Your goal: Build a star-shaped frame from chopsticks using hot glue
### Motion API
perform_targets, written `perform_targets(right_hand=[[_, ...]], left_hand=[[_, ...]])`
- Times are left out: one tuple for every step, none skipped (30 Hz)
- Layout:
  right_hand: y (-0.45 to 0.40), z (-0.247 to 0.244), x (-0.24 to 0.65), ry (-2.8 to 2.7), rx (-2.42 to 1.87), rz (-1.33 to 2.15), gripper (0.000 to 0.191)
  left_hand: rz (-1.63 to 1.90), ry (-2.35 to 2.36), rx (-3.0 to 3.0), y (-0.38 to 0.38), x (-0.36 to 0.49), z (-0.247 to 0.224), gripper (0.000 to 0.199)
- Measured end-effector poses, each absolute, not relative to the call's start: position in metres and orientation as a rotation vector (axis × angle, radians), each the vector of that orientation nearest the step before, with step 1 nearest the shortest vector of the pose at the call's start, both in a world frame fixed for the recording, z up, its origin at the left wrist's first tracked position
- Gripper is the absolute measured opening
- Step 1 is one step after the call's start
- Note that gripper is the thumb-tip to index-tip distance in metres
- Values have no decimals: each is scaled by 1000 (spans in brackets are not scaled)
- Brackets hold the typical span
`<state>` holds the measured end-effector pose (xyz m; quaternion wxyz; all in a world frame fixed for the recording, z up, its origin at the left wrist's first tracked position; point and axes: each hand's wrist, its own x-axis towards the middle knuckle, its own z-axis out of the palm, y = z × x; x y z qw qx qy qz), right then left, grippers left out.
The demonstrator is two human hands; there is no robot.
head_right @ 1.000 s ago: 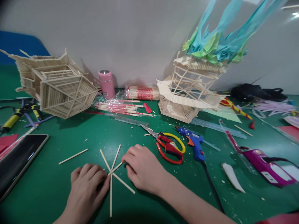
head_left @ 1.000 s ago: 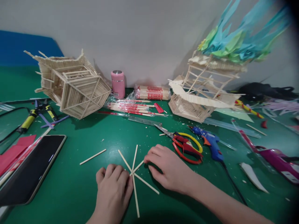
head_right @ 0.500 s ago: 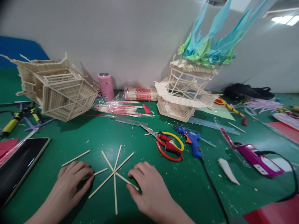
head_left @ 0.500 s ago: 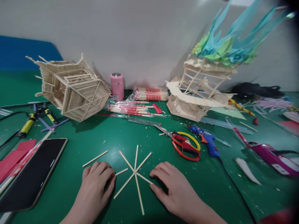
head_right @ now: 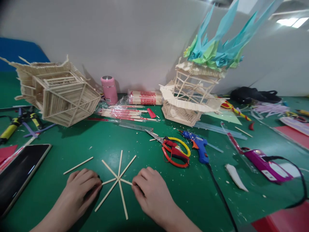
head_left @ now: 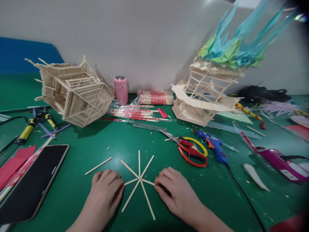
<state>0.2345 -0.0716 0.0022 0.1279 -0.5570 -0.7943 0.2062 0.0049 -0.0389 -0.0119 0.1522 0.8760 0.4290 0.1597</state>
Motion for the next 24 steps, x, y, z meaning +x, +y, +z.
perform_targets(right_hand=[[-71, 3, 235, -2315, -1619, 599, 16], [-70, 3, 235, -2320, -1615, 598, 17], [-70, 3, 235, -2324, -1610, 597, 17], [-70, 3, 235, -2326, -1608, 596, 17], [-69, 3, 235, -2328, -1607, 597, 17], [-69, 3, 235, -2328, -1607, 597, 17], [-69, 3, 235, -2328, -1607, 596, 17], [-69, 2, 235, -2326, -1608, 595, 17], [-69, 2, 235, -2324, -1607, 592, 17], [-69, 2, 235, -2323, -1605, 589, 17], [-69, 2, 235, -2322, -1602, 584, 17], [-69, 2, 235, -2321, -1600, 578, 17], [-68, 2, 234, -2323, -1596, 572, 18], [-68, 2, 234, -2324, -1591, 565, 18], [-68, 2, 234, -2324, -1585, 557, 17], [-67, 3, 235, -2322, -1576, 550, 17], [-67, 4, 235, -2315, -1567, 540, 15], [-66, 4, 237, -2304, -1557, 526, 14], [-65, 5, 238, -2287, -1549, 505, 14], [-64, 7, 241, -2262, -1546, 475, 15], [-62, 8, 245, -2228, -1550, 438, 17], [-60, 9, 249, -2187, -1564, 396, 18], [-58, 9, 255, -2135, -1591, 348, 18], [-55, 10, 262, -2073, -1628, 296, 18]], left_hand=[[470, 1237, 2509, -39, 5, -12, 19], [482, 1241, 2506, -39, 6, -12, 19], [487, 1241, 2504, -39, 6, -13, 19], [489, 1238, 2504, -39, 6, -13, 19], [490, 1231, 2505, -39, 6, -13, 19], [489, 1224, 2506, -39, 6, -14, 18], [488, 1220, 2506, -39, 6, -14, 18], [485, 1218, 2505, -39, 6, -15, 18], [482, 1220, 2504, -39, 7, -15, 19], [482, 1220, 2507, -39, 7, -16, 19], [482, 1222, 2511, -39, 8, -16, 20], [485, 1226, 2515, -39, 9, -17, 21], [490, 1231, 2517, -39, 11, -17, 22], [497, 1235, 2519, -39, 12, -17, 22], [504, 1241, 2518, -39, 13, -17, 22], [509, 1245, 2516, -38, 13, -17, 22], [506, 1235, 2518, -37, 13, -17, 21], [497, 1213, 2523, -36, 13, -17, 19], [480, 1186, 2531, -35, 12, -17, 18], [463, 1159, 2540, -34, 11, -16, 17], [451, 1140, 2549, -33, 10, -16, 16], [445, 1130, 2557, -33, 10, -15, 15], [447, 1137, 2561, -33, 9, -14, 15], [456, 1153, 2564, -33, 9, -13, 14]])
